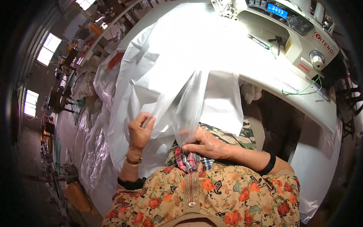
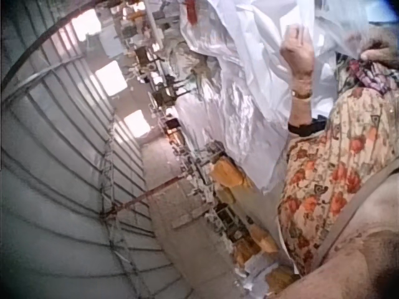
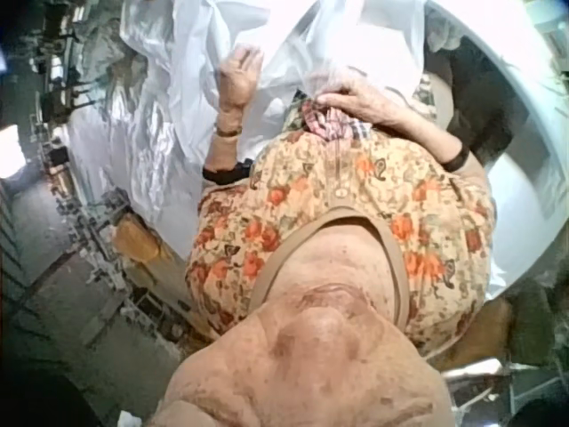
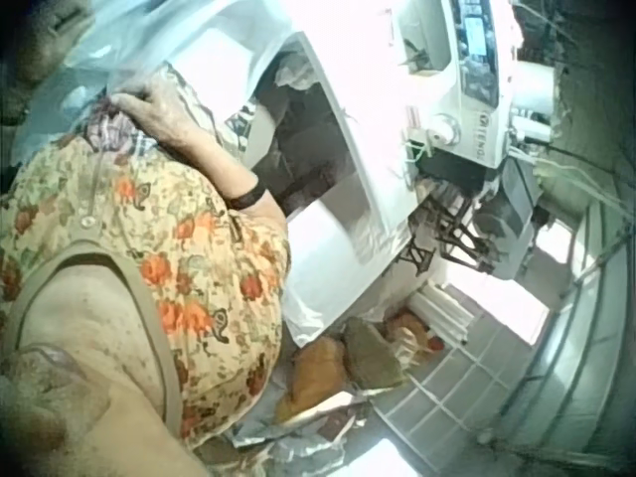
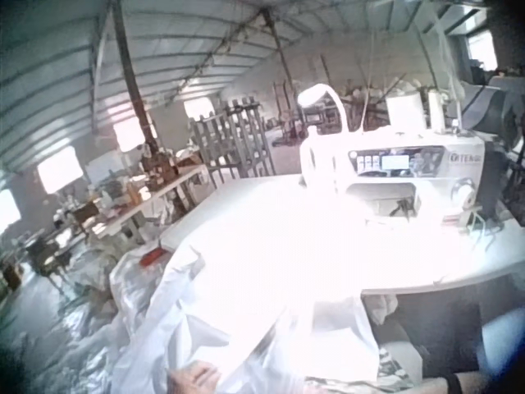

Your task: The recorder is sewing together large white plastic/polypropylene sheets using an industrial sewing machine.

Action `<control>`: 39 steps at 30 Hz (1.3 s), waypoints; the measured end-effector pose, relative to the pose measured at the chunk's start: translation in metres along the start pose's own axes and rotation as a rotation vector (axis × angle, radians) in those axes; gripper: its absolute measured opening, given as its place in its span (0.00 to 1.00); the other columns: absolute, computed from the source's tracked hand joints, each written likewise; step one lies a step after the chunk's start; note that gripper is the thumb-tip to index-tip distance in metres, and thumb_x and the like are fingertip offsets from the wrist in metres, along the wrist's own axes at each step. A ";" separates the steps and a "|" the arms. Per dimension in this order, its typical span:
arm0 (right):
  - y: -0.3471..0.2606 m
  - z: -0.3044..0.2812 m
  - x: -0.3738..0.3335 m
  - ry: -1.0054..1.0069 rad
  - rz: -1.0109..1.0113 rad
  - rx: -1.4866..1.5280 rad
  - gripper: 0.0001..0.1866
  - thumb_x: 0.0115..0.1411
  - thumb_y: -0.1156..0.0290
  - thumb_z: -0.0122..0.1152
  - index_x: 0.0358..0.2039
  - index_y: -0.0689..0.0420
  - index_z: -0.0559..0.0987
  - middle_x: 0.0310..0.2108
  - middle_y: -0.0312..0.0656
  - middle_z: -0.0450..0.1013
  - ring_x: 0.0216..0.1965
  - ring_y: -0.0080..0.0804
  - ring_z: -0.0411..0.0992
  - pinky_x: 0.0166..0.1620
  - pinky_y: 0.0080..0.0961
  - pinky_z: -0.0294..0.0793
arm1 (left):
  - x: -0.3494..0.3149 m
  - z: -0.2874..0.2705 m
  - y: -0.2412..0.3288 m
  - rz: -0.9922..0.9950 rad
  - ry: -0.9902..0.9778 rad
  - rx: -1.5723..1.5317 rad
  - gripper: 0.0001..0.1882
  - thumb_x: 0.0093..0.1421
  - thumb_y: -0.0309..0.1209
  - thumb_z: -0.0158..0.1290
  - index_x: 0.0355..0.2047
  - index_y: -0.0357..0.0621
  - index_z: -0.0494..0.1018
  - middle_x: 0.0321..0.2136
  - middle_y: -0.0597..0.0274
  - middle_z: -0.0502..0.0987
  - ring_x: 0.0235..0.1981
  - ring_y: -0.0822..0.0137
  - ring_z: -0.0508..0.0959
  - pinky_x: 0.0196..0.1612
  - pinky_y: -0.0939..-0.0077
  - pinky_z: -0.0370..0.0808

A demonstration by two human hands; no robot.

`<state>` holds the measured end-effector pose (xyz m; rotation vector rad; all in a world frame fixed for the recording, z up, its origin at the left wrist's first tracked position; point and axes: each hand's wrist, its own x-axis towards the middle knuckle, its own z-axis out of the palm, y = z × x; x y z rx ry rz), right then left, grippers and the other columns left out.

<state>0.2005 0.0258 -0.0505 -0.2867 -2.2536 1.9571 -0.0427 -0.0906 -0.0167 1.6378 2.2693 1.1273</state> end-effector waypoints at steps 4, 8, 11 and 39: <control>-0.014 0.007 -0.012 0.252 -0.026 -0.131 0.11 0.61 0.64 0.62 0.35 0.59 0.83 0.54 0.46 0.70 0.57 0.44 0.63 0.60 0.40 0.59 | -0.043 0.021 -0.017 0.056 0.098 0.230 0.14 0.47 0.20 0.53 0.37 0.41 0.75 0.32 0.55 0.72 0.31 0.51 0.75 0.35 0.62 0.73; -0.025 0.009 -0.012 0.218 -0.300 -0.411 0.11 0.61 0.64 0.61 0.32 0.59 0.81 0.44 0.46 0.74 0.49 0.44 0.68 0.53 0.39 0.64 | -0.062 0.026 -0.025 0.043 0.259 0.400 0.14 0.47 0.20 0.52 0.36 0.39 0.74 0.32 0.54 0.71 0.32 0.50 0.74 0.37 0.60 0.73; -0.027 0.012 -0.009 0.073 -0.004 -0.189 0.12 0.61 0.64 0.61 0.28 0.59 0.80 0.33 0.47 0.74 0.39 0.43 0.71 0.45 0.39 0.67 | -0.067 0.023 -0.025 0.007 0.353 0.403 0.14 0.47 0.19 0.53 0.37 0.38 0.73 0.30 0.55 0.70 0.30 0.53 0.74 0.35 0.63 0.73; -0.048 0.054 0.023 0.074 0.037 0.476 0.17 0.65 0.68 0.58 0.49 0.62 0.67 0.25 0.35 0.73 0.29 0.19 0.72 0.34 0.19 0.73 | -0.062 -0.014 0.024 -0.679 -0.596 -1.170 0.22 0.58 0.25 0.60 0.53 0.34 0.69 0.39 0.62 0.79 0.37 0.78 0.78 0.41 0.85 0.77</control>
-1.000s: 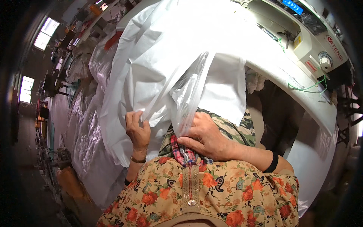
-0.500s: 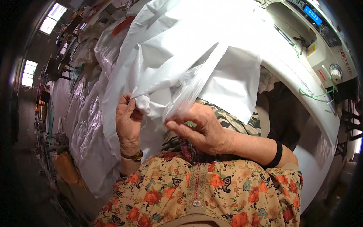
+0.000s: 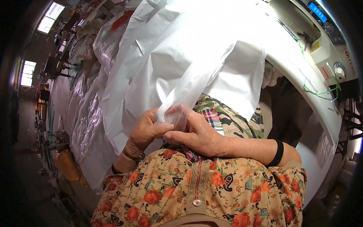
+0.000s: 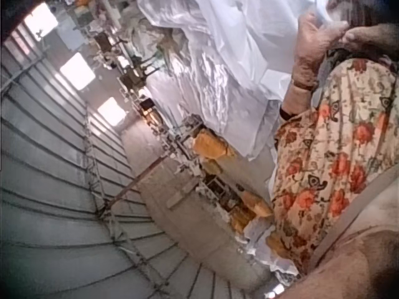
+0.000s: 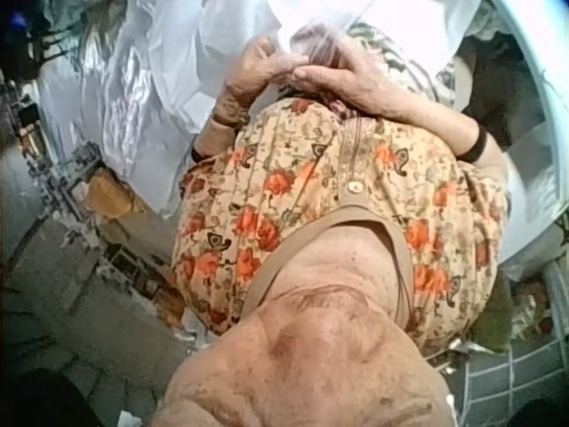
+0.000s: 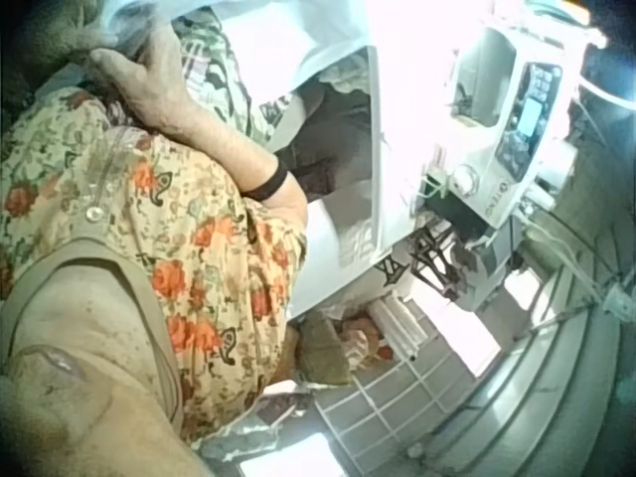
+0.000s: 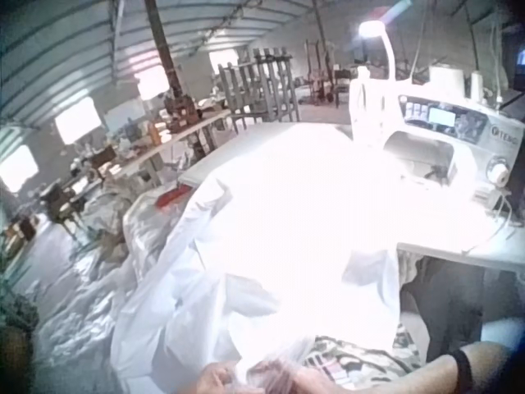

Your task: The recorder is sewing together large white plastic/polypropylene sheets using an industrial sewing machine.

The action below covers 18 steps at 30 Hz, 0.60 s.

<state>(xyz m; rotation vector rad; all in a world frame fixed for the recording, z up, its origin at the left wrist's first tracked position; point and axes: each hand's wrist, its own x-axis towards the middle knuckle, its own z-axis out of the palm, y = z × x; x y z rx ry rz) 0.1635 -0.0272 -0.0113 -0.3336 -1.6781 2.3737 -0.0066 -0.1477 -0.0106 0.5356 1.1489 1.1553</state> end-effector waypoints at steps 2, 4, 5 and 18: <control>-0.002 -0.002 -0.001 0.015 0.052 -0.006 0.16 0.64 0.69 0.59 0.48 0.63 0.68 0.24 0.35 0.73 0.29 0.20 0.72 0.34 0.19 0.73 | 0.000 -0.001 0.002 0.062 0.084 -0.024 0.22 0.58 0.24 0.59 0.53 0.34 0.70 0.39 0.62 0.79 0.37 0.77 0.79 0.41 0.84 0.77; -0.004 -0.006 -0.001 0.000 0.119 -0.045 0.16 0.64 0.69 0.59 0.47 0.64 0.69 0.24 0.35 0.73 0.28 0.20 0.72 0.33 0.19 0.73 | 0.002 -0.007 0.005 0.082 0.084 -0.065 0.21 0.58 0.22 0.58 0.52 0.33 0.70 0.40 0.61 0.79 0.38 0.76 0.79 0.43 0.82 0.78; -0.005 -0.008 -0.001 -0.066 0.205 -0.029 0.13 0.64 0.70 0.59 0.45 0.64 0.71 0.24 0.35 0.73 0.28 0.19 0.72 0.33 0.18 0.72 | 0.002 -0.010 0.006 0.124 0.152 -0.076 0.21 0.58 0.22 0.58 0.52 0.32 0.70 0.41 0.61 0.79 0.39 0.75 0.78 0.43 0.81 0.78; 0.000 0.006 0.007 -0.059 -0.365 -0.685 0.05 0.58 0.73 0.60 0.34 0.58 0.75 0.27 0.44 0.71 0.32 0.45 0.73 0.38 0.34 0.73 | 0.024 -0.018 -0.032 0.289 0.349 0.639 0.13 0.57 0.26 0.60 0.42 0.34 0.74 0.30 0.59 0.79 0.29 0.72 0.76 0.34 0.78 0.74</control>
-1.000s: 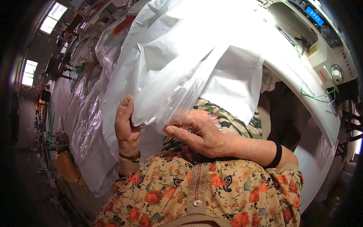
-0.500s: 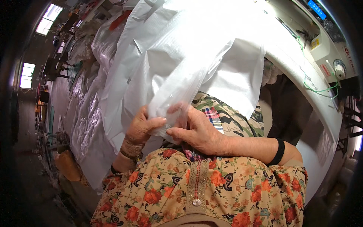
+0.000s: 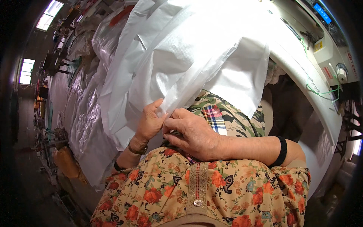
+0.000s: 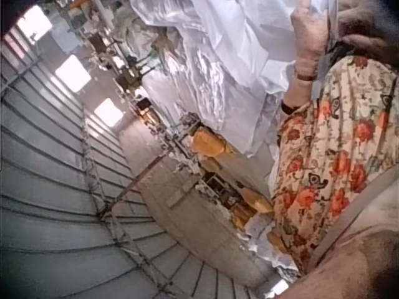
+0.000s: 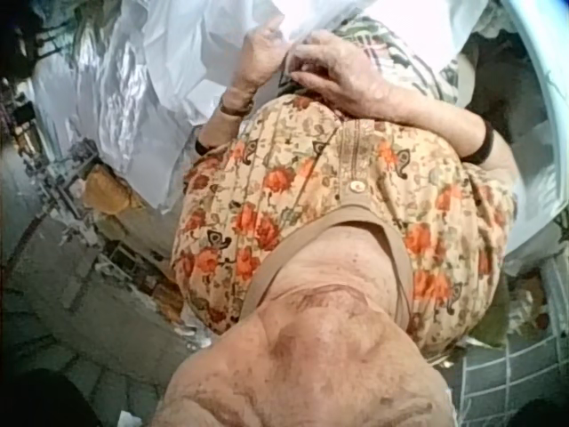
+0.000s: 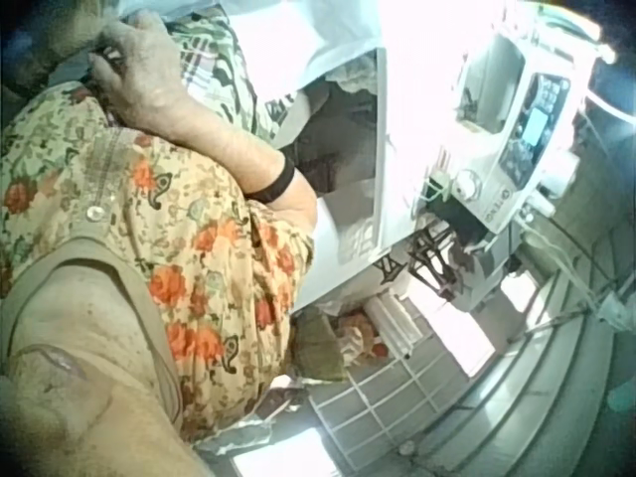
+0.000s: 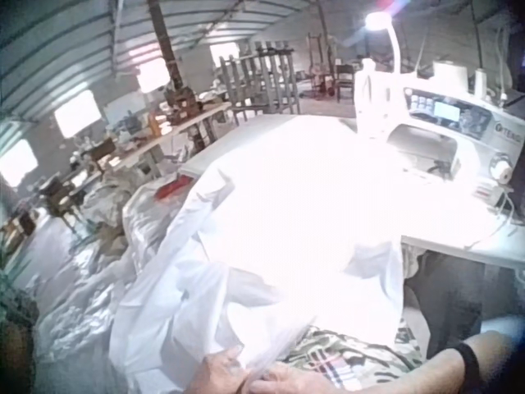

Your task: The recorder is sewing together large white plastic/polypropylene sheets using an industrial sewing machine.

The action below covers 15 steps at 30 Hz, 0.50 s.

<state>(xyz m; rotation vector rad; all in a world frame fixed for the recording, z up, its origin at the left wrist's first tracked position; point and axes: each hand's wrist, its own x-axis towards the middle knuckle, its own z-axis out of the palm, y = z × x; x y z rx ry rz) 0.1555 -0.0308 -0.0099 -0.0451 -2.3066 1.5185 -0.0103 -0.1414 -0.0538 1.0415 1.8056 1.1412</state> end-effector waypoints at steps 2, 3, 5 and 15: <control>-0.004 0.000 0.003 -0.033 -0.007 -0.017 0.06 0.58 0.72 0.60 0.34 0.58 0.74 0.28 0.46 0.70 0.33 0.48 0.72 0.39 0.37 0.73 | -0.006 0.000 0.003 0.109 0.053 0.190 0.13 0.56 0.28 0.62 0.37 0.34 0.73 0.24 0.56 0.79 0.22 0.67 0.75 0.27 0.75 0.72; -0.007 0.000 0.004 -0.088 0.044 -0.009 0.06 0.59 0.71 0.59 0.33 0.59 0.73 0.28 0.47 0.70 0.34 0.49 0.72 0.39 0.39 0.73 | -0.011 -0.002 0.006 0.179 0.108 0.222 0.11 0.58 0.28 0.61 0.36 0.35 0.73 0.23 0.55 0.77 0.20 0.64 0.74 0.26 0.75 0.72; -0.012 0.000 0.007 -0.136 0.102 -0.005 0.07 0.60 0.70 0.58 0.33 0.59 0.71 0.28 0.48 0.70 0.35 0.51 0.72 0.39 0.40 0.73 | -0.019 -0.006 0.012 0.254 0.154 0.251 0.09 0.59 0.28 0.60 0.36 0.36 0.73 0.21 0.53 0.76 0.18 0.62 0.74 0.25 0.75 0.71; -0.018 0.008 0.022 -0.254 0.185 -0.134 0.11 0.61 0.69 0.55 0.39 0.60 0.67 0.21 0.50 0.73 0.25 0.54 0.74 0.27 0.46 0.72 | -0.030 -0.025 0.031 0.213 -0.011 -0.097 0.07 0.67 0.27 0.51 0.35 0.36 0.75 0.22 0.67 0.75 0.24 0.78 0.72 0.28 0.82 0.70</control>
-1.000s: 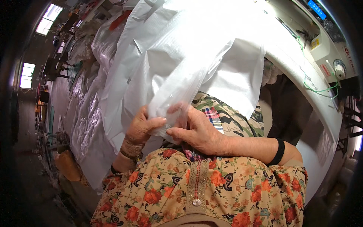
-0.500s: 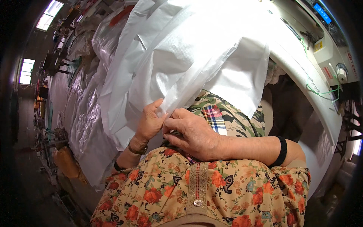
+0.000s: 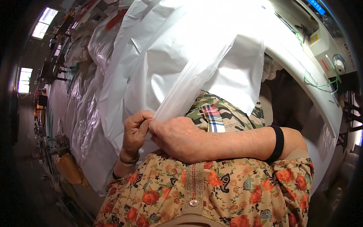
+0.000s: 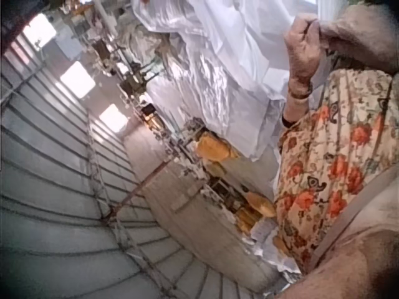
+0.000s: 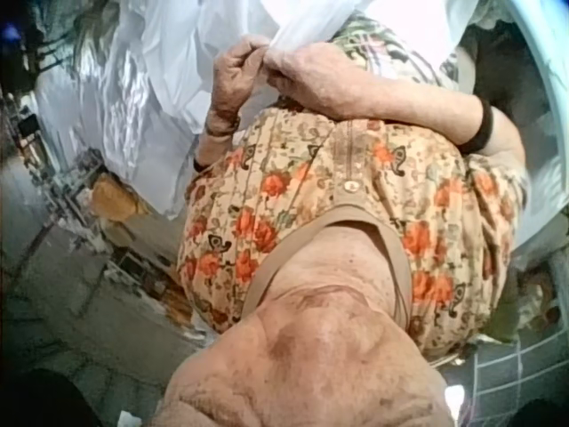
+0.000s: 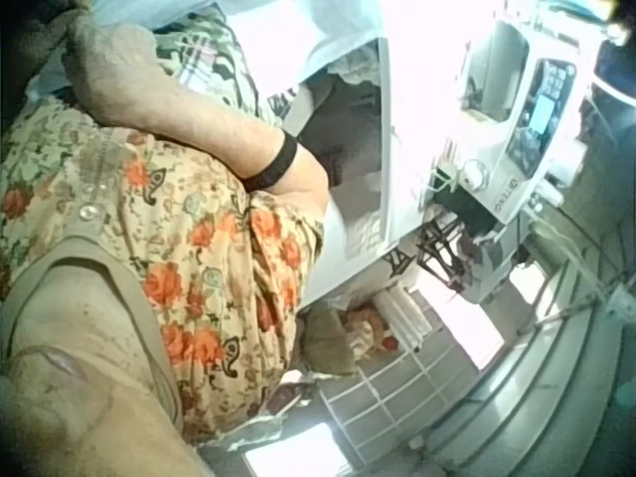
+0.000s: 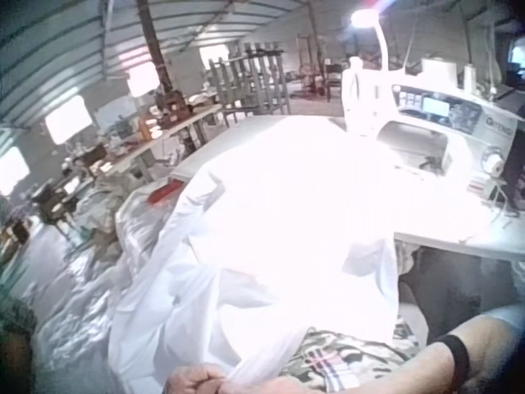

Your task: The recorder is sewing together large white plastic/polypropylene sheets using an industrial sewing machine.

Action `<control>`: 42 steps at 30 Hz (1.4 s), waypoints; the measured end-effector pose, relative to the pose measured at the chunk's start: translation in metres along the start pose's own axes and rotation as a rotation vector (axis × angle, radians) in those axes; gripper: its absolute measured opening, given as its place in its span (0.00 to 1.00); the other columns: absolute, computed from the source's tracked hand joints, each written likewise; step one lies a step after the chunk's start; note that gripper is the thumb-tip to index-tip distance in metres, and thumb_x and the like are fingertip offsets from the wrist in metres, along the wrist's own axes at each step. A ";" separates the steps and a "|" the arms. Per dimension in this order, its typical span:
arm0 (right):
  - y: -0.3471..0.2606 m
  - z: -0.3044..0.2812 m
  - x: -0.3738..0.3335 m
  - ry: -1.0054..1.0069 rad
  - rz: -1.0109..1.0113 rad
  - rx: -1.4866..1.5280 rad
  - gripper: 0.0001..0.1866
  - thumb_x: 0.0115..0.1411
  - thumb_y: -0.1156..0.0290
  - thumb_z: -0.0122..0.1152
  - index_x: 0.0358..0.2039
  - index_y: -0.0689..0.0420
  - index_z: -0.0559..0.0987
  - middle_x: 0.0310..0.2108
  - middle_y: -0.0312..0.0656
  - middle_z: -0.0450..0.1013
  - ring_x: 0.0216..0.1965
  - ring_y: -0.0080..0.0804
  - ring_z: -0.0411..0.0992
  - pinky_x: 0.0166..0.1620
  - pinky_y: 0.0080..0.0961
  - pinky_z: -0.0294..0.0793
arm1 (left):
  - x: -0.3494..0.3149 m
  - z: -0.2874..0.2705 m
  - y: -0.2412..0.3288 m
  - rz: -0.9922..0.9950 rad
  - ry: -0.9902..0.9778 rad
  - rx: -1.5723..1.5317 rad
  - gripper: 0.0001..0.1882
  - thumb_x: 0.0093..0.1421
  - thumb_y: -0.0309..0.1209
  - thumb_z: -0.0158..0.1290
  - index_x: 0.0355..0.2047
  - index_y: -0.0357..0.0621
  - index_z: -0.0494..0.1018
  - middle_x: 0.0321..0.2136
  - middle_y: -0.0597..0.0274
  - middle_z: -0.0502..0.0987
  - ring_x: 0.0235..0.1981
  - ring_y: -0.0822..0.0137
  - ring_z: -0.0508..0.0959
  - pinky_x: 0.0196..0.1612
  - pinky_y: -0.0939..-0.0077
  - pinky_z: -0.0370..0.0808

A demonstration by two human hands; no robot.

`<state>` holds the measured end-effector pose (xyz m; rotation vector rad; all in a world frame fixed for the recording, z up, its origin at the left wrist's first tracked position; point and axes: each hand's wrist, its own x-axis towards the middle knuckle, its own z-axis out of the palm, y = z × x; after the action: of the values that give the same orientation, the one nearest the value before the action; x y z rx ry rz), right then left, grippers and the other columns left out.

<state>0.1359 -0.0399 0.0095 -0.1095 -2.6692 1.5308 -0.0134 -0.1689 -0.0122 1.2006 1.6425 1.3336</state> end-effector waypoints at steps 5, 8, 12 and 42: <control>0.000 0.006 0.003 -0.068 -0.037 -0.063 0.11 0.60 0.68 0.57 0.36 0.60 0.67 0.20 0.49 0.73 0.24 0.52 0.75 0.26 0.44 0.74 | 0.003 -0.003 -0.003 -0.140 -0.028 -0.237 0.11 0.66 0.32 0.54 0.32 0.35 0.76 0.25 0.70 0.75 0.26 0.81 0.70 0.30 0.84 0.68; 0.000 0.007 0.004 -0.152 -0.082 -0.101 0.11 0.60 0.68 0.56 0.36 0.61 0.67 0.20 0.50 0.72 0.25 0.52 0.75 0.27 0.44 0.74 | 0.009 -0.009 -0.005 -0.183 -0.132 -0.318 0.13 0.64 0.35 0.57 0.32 0.35 0.77 0.23 0.71 0.74 0.25 0.82 0.70 0.28 0.86 0.66; 0.000 0.006 0.007 -0.262 -0.042 -0.189 0.11 0.59 0.69 0.55 0.36 0.62 0.67 0.23 0.50 0.73 0.27 0.52 0.76 0.29 0.44 0.74 | 0.019 -0.016 -0.003 -0.306 -0.249 -0.252 0.12 0.61 0.33 0.59 0.29 0.35 0.77 0.20 0.73 0.73 0.23 0.83 0.69 0.26 0.86 0.65; 0.019 -0.043 -0.095 0.823 -0.138 -0.294 0.10 0.55 0.80 0.60 0.37 0.67 0.73 0.27 0.48 0.73 0.23 0.40 0.73 0.26 0.31 0.70 | 0.002 -0.025 0.023 -0.095 -0.004 -0.297 0.04 0.62 0.23 0.53 0.31 0.35 0.76 0.28 0.70 0.74 0.31 0.80 0.70 0.35 0.86 0.66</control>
<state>0.2345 -0.0024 0.0130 -0.4465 -2.1323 0.7827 -0.0318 -0.1745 0.0165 0.9377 1.4193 1.4527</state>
